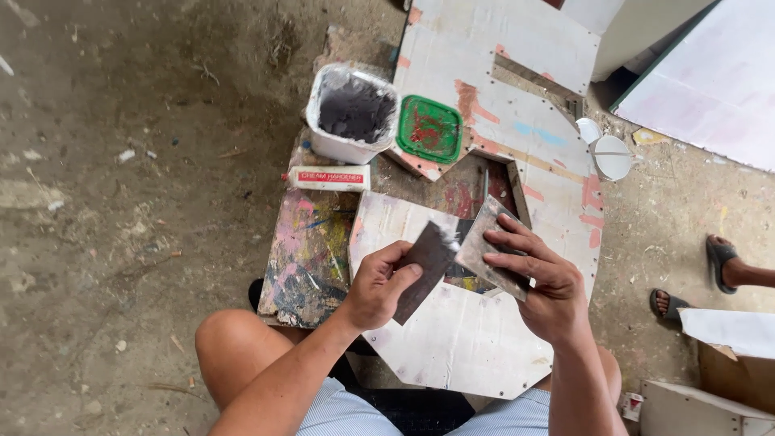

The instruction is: Applying filler and scraping the edges of a large wooden letter to prepare it for finishing.

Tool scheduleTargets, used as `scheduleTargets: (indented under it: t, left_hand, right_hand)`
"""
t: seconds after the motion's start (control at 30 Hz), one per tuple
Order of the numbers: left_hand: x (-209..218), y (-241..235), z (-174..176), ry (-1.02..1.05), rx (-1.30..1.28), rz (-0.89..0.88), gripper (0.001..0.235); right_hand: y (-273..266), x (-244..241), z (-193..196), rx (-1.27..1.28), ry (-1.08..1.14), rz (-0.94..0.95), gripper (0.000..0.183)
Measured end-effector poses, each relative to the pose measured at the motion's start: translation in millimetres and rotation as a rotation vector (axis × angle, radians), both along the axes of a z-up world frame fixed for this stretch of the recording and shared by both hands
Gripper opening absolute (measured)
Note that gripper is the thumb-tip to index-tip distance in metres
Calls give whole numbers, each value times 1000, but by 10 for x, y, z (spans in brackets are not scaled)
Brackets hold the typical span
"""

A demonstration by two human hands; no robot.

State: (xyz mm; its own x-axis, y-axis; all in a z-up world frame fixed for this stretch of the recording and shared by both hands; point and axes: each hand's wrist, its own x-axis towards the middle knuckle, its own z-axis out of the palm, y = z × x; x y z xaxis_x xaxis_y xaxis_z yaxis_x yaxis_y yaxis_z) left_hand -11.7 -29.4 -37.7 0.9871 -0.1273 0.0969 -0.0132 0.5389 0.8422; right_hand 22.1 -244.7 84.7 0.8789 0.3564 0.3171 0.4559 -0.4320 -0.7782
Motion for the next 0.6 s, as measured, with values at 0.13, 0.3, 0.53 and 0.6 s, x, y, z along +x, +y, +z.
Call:
scheduleTargets:
  t: [0.13,0.3,0.53,0.6]
  left_hand:
    - [-17,-25,9,-36,5,0,12]
    - [-320,-104,481,176,-235,-204,15]
    - [-552,-369,994,341,-603,-536,25]
    - [-591,-457,1065,358,-573,-570,28]
  right_hand:
    - [-302,-106,-42,-90,28,-141,25]
    - [-927,-477,-289,282,357,-331,32]
    - [-1204,-793,-230,1023,952,-609,40]
    - [-1177,-823,-136,1097,1069,-612,22]
